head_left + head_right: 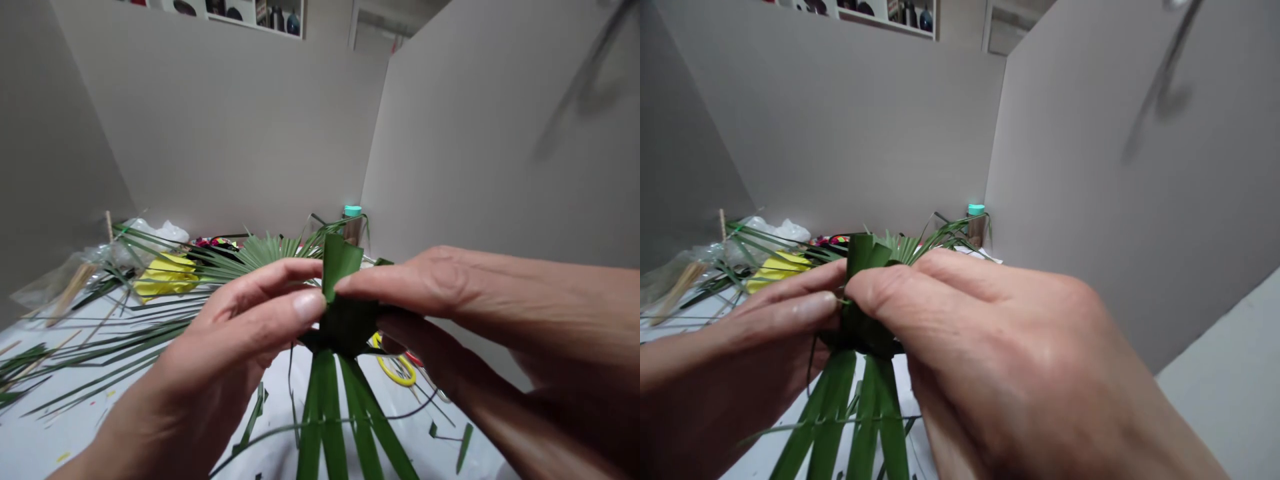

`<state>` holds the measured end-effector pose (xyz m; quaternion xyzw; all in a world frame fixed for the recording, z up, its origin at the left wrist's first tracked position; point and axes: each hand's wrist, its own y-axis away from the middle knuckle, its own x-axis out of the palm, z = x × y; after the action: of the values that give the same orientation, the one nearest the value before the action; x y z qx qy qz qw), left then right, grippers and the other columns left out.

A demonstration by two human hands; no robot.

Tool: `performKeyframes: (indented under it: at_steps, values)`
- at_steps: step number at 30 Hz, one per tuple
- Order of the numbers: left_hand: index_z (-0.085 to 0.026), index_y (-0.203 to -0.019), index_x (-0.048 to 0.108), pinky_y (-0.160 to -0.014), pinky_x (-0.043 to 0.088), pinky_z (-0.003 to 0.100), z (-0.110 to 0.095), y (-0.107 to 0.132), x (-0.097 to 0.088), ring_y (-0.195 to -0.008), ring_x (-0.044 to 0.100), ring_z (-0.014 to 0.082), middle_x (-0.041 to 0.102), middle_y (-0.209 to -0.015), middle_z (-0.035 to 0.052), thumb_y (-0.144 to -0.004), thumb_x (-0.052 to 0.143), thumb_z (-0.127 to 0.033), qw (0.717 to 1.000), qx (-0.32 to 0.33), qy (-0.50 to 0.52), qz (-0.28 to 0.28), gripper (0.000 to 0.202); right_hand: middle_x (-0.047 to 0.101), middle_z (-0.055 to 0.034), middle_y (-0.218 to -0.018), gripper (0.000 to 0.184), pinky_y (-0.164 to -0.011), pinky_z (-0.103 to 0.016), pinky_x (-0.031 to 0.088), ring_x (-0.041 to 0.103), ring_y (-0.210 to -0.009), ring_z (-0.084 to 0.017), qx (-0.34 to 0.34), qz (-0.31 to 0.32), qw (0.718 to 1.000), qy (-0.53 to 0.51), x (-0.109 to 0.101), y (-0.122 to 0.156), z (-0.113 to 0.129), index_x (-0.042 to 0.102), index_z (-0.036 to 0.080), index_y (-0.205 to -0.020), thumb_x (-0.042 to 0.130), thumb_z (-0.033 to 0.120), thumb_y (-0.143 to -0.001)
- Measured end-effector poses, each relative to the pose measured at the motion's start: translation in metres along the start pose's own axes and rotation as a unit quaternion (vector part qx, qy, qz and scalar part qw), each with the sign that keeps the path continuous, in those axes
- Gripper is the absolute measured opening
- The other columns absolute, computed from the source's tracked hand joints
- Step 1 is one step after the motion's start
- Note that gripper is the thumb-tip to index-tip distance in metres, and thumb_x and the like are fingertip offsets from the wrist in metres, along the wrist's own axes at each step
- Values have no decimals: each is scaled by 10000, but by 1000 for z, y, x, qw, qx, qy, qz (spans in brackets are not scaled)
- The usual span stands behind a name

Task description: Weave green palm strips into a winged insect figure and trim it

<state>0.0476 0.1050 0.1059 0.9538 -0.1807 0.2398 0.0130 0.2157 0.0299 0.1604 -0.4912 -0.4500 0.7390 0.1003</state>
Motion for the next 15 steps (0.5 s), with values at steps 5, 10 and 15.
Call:
performKeyframes:
  at_steps: [5, 10, 15]
  values:
    - [-321, -903, 860, -908, 644, 400, 0, 4, 2, -1116, 753, 356, 849, -955, 7, -580, 990, -366, 996, 3, -76, -52, 351, 798, 37, -979, 252, -756, -232, 601, 758, -834, -123, -4, 42, 999, -7, -11, -5, 10, 788, 335, -1052, 577, 236, -956]
    - [-317, -914, 860, -939, 620, 384, -6, 7, 4, -1119, 751, 327, 856, -1022, 7, -664, 944, -257, 998, -36, -50, -12, 271, 797, 11, -924, 251, -669, -285, 632, 766, -736, -178, -48, 18, 998, -23, -17, -16, 28, 795, 381, -1118, 622, 438, -946]
    - [-304, -906, 857, -856, 608, 290, -10, 2, 8, -916, 797, 237, 848, -845, -22, -720, 832, -73, 998, -51, -8, 27, 297, 777, 25, -804, 239, -585, -298, 639, 784, -729, -223, -46, 16, 998, 33, -1, -16, 9, 808, 433, -1069, 626, 467, -919]
